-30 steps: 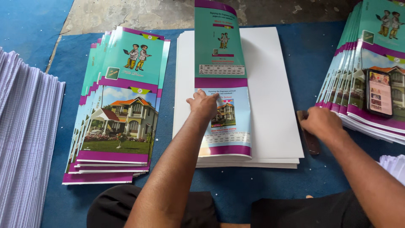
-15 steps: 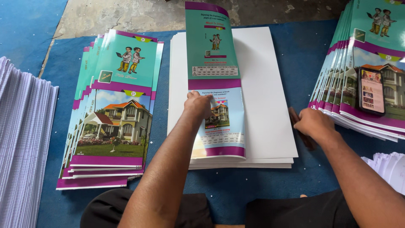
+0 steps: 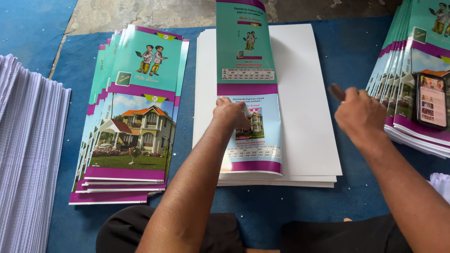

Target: The person sits on the floor and repeatedly folds printed covers over stacks of white paper, then uses a wooden block to press and crease the spine. The person stacks the finished notebooks to the left and continues the same process with additional covers and paper stacks.

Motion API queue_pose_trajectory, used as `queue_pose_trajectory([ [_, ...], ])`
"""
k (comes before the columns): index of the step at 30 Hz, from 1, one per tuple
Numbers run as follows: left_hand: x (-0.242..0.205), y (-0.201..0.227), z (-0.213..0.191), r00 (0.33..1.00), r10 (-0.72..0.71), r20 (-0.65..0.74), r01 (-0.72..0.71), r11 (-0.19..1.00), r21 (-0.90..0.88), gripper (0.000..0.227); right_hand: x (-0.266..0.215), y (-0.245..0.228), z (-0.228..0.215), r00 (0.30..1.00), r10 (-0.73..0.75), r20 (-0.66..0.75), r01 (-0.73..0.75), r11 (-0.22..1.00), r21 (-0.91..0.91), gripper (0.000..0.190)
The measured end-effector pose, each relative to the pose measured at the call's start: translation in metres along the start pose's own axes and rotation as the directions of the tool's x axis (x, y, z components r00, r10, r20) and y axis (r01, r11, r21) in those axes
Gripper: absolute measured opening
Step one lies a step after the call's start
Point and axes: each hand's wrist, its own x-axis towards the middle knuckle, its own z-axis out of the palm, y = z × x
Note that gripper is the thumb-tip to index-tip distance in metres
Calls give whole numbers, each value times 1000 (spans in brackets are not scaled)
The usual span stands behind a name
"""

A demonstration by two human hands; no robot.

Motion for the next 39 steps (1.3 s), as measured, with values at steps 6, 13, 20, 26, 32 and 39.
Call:
queue_pose_trajectory([
  [6,-1,3,3,999,-11,-53,12,1000,18,91,-6,-51,19,955,-296,-27,295,936,192,38],
  [13,0,5,10,995,-17,-102,18,1000,11,91,-29,-94,32,883,-451,131,388,858,338,47],
  [20,9,5,16,995,-19,-97,20,1000,11,88,-21,-85,35,827,-486,281,361,844,397,60],
  [26,12,4,20,988,7,-155,-7,1000,1,77,1,-83,59,840,-540,59,494,804,331,59],
  [32,12,4,20,984,39,-172,-35,999,27,77,43,-93,78,852,-500,-156,523,791,317,51],
  [39,9,2,20,983,56,-175,-59,998,-8,76,82,-106,86,821,-472,-321,553,798,240,42],
])
